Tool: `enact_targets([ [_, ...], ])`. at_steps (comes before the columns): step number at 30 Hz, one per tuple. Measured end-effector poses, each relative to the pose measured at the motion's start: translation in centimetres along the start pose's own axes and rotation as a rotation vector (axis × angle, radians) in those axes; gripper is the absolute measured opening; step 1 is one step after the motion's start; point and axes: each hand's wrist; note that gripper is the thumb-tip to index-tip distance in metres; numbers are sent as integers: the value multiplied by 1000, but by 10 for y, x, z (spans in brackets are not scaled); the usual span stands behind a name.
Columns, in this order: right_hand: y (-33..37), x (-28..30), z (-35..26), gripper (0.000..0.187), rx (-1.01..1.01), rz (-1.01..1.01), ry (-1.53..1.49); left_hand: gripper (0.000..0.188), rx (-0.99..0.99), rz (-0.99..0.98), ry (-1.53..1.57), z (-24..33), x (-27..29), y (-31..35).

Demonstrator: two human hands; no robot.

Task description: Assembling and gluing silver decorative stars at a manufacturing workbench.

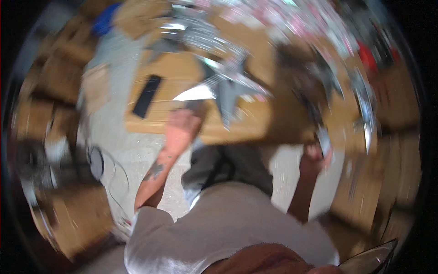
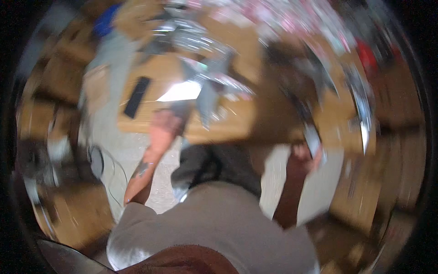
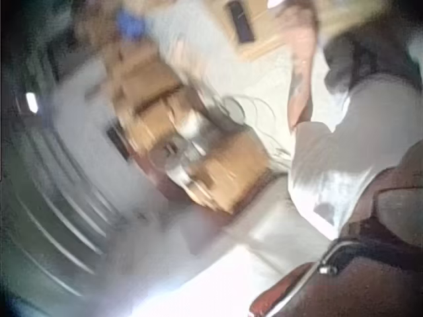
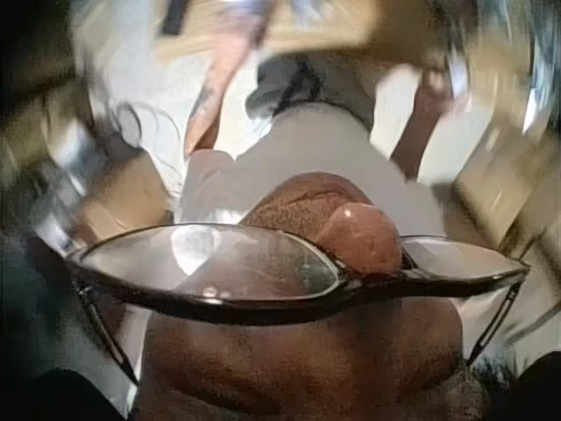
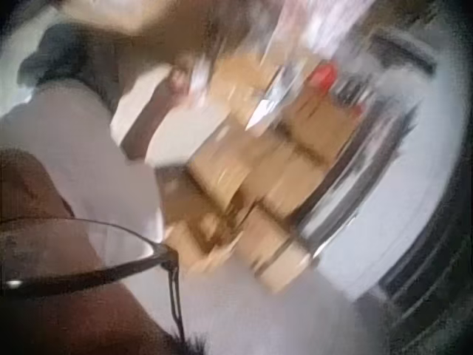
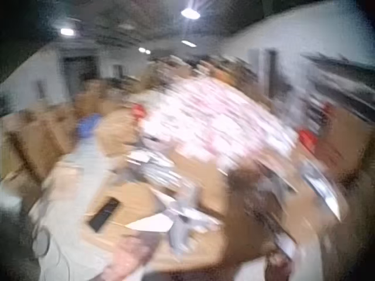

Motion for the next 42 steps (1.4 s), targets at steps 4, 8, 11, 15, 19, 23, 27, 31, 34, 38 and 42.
enact_targets([
  [4, 13, -3, 6, 28, 157, 718, 57, 31, 90, 282, 160, -7, 8, -1],
  [8, 25, 0, 7, 36, 180, 916, 11, 14, 228, 519, 344, 21, 10, -29],
  [11, 28, 2, 10, 33, 188, 959, -6, 12, 247, 704, 490, 21, 11, -39],
  [15, 24, -8, 10, 27, 147, 797, -79, 17, 557, 776, 648, 27, 28, -36],
  [19, 23, -5, 12, 26, 189, 794, -48, 15, 681, 841, 942, 31, 38, -29],
  [23, 32, -11, 23, 26, 206, 964, 134, 14, 756, 813, 1028, 39, 42, -27],
  [27, 34, 3, 25, 31, 234, 1031, 102, 15, 742, 796, 1213, 51, 35, -39],
  [31, 34, 18, 23, 39, 267, 1020, -23, 15, 717, 777, 1269, 52, 38, -45],
  [34, 25, -1, 20, 38, 303, 935, 100, 13, 653, 745, 1235, 58, 42, -42],
  [38, 14, 2, 3, 32, 246, 556, 24, 5, 666, 613, 1308, 86, 30, -52],
  [42, 34, 35, 10, 37, 291, 972, 120, 9, 687, 566, 1394, 104, 33, -50],
])
Point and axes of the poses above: each hand's wrist, its own y-axis away from the middle knuckle, its own x-axis out of the back of the hand, z = x × y, and after that the axes turned 1 degree about -y, right-handed
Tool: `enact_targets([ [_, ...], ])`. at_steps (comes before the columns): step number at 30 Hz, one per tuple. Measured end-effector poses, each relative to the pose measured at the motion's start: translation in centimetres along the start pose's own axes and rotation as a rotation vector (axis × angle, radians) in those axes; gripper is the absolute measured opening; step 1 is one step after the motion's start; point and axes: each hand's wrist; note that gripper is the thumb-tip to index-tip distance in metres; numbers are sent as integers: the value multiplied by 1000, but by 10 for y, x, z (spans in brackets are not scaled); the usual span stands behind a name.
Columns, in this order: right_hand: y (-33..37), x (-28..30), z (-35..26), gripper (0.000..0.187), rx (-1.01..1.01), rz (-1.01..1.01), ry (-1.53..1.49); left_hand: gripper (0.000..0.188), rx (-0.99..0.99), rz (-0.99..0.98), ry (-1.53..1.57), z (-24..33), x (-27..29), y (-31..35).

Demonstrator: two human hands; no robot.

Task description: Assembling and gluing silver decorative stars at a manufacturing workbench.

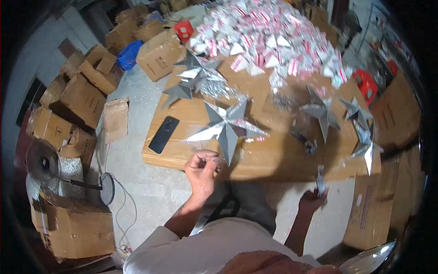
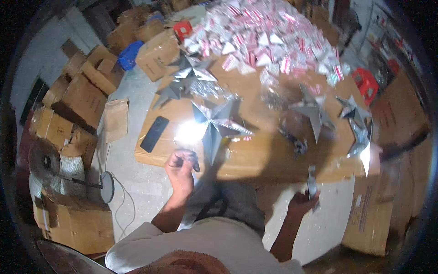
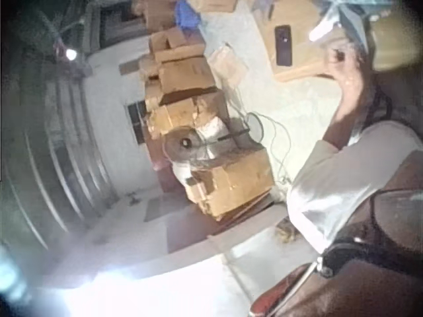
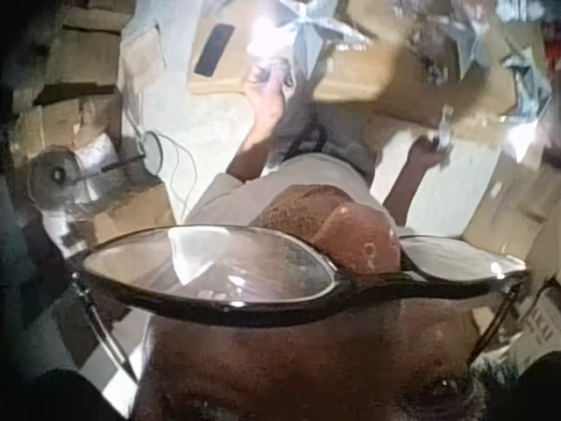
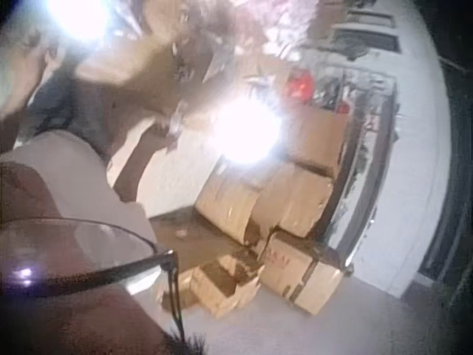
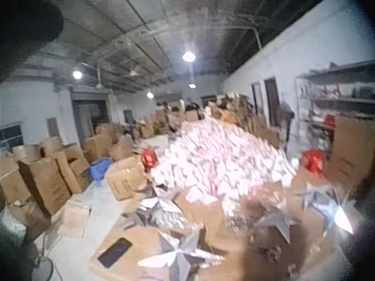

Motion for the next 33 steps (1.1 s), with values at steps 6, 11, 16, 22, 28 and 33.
enact_targets([
  [6, 20, 12, -29, 37, 31, 39, -70, 6, 26, -46, 52, 20, -17, -3],
  [11, 100, -79, -40, 31, -75, -256, -43, 4, 61, -219, 63, 18, -54, -17],
  [16, 131, -137, 4, 32, -176, -591, -62, 6, 184, -246, 107, 28, -65, -26],
  [22, 155, -152, 28, 29, -191, -768, -55, 13, 157, -275, 174, 20, -64, -34],
  [28, 156, -138, 44, 34, -191, -886, -5, 14, 171, -293, 125, 14, -54, -28],
  [33, 151, -133, 47, 33, -213, -900, -37, 14, 193, -283, 145, 14, -54, -23],
])
Point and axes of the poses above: each hand's wrist, its own y-axis away from the middle knuckle, its own x-axis out of the back of the hand, z = x × y, and after that the axes turned 1 degree about -y, right-handed
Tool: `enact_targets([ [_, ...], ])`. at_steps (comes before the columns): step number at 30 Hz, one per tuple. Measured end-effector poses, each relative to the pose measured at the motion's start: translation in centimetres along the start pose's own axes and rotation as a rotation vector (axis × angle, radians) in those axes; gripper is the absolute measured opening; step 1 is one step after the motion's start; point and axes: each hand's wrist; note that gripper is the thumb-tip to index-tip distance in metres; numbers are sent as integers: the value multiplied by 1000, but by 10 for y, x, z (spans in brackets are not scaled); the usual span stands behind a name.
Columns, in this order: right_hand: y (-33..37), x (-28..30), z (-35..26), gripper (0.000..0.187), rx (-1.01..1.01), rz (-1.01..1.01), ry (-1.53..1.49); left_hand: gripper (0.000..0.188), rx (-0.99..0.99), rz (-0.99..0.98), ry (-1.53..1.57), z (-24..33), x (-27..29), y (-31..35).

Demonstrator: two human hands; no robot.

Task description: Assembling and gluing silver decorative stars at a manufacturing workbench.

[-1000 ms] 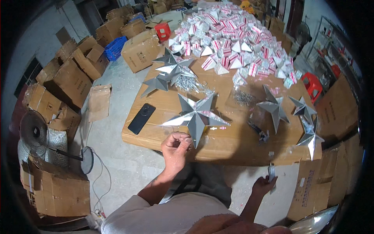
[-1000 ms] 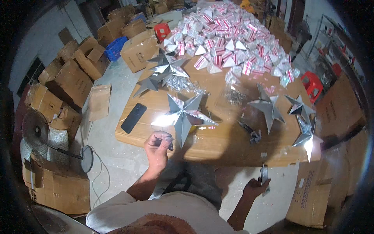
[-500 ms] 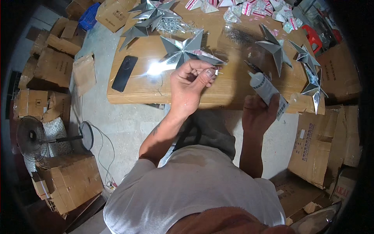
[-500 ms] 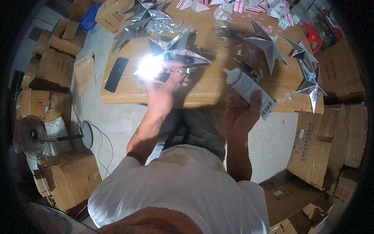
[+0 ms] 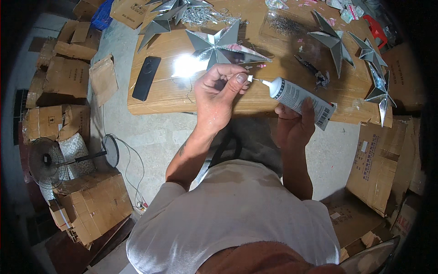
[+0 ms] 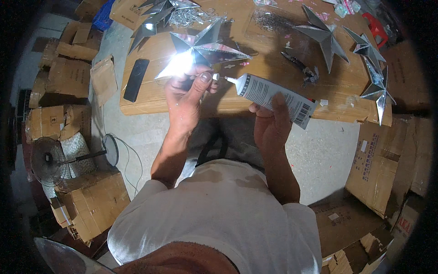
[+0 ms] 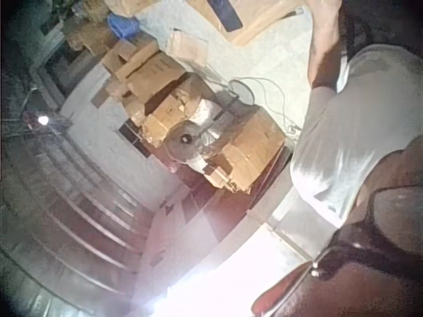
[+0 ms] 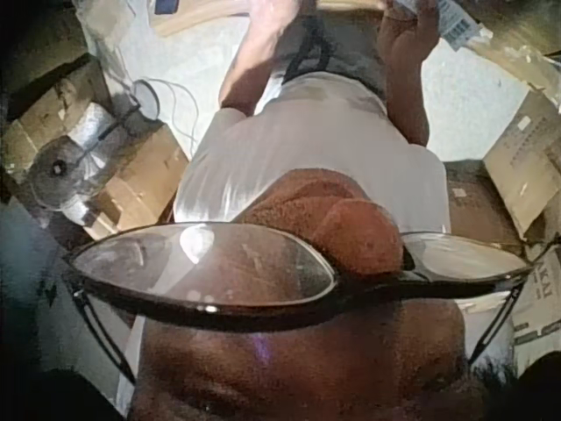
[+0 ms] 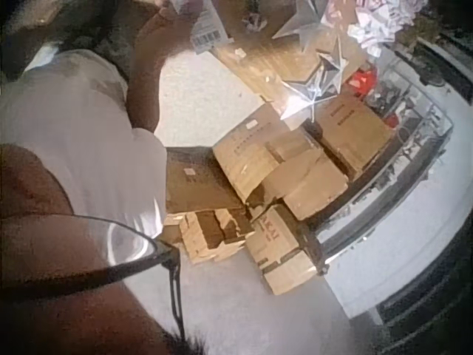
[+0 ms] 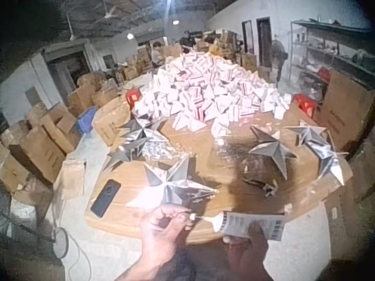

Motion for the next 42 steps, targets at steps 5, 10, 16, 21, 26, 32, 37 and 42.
enact_targets([
  [5, -1, 5, 1, 35, -11, 7, -16, 13, -23, -11, -22, 0, 0, -2],
  [10, -1, 5, 3, 36, -3, -3, 6, 12, -42, -19, -79, 0, 1, -1],
  [16, 1, 1, 0, 43, -16, 35, -13, 12, -38, -13, -94, 1, 1, 1],
  [21, 3, -2, -1, 42, -3, 59, 15, 12, -43, -14, -73, -1, 1, 2],
  [26, 3, -2, -1, 42, -7, 66, 30, 12, -54, -2, -118, 1, 1, 4],
  [32, 2, -1, -2, 40, -3, 15, 27, 10, -28, 1, -117, 2, 2, 5],
  [37, 3, -4, -3, 38, -3, 26, 8, 10, -32, 2, -119, 3, 2, 5],
  [42, 4, 0, -2, 38, -4, 11, -5, 10, -35, 13, -133, 4, 1, 6],
])
Point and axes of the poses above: each hand's wrist, its own y-axis away from the middle knuckle, its own x-axis out of the back of the hand, z = x × y, and after that the axes turned 1 degree about -y, right-handed
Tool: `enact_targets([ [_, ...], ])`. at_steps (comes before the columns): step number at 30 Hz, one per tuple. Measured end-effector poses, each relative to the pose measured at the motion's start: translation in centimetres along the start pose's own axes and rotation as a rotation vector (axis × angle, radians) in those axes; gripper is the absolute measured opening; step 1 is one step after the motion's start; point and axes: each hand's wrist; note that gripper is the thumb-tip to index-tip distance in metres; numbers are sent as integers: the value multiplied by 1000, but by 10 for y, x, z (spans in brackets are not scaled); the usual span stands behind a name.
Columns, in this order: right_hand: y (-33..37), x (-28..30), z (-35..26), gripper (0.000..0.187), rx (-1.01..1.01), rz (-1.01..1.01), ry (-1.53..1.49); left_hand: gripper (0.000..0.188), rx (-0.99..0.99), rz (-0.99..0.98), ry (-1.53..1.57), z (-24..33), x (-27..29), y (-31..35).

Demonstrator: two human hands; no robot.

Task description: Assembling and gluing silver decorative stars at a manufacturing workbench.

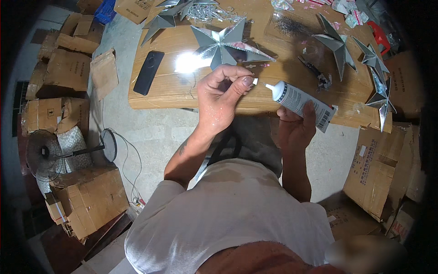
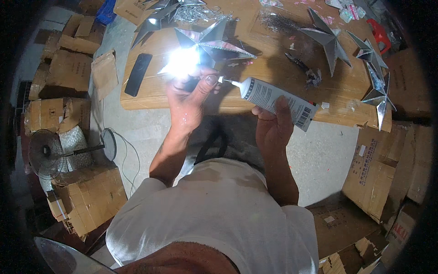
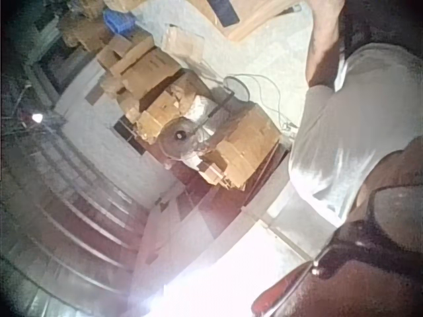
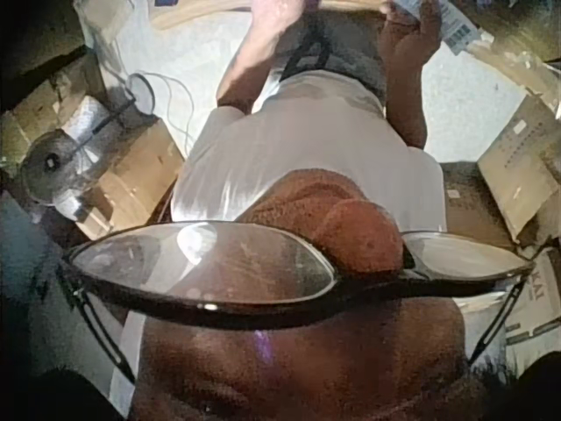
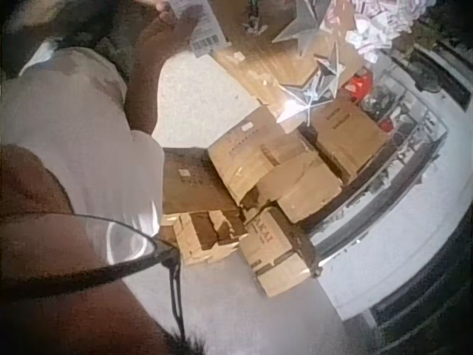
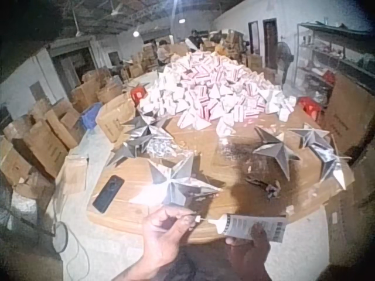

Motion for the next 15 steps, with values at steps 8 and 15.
enact_targets([
  [8, 0, 2, 1, 40, -24, 15, 28, 10, -13, -12, -25, -1, 2, 0],
  [15, 1, -2, -1, 39, -20, 11, 30, 9, -11, -17, -4, 0, 3, 2],
])
Point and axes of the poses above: each hand's wrist, its own y-axis away from the middle knuckle, its own x-axis out of the back of the hand, z = x × y, and after that the axes turned 1 degree about -y, right-handed
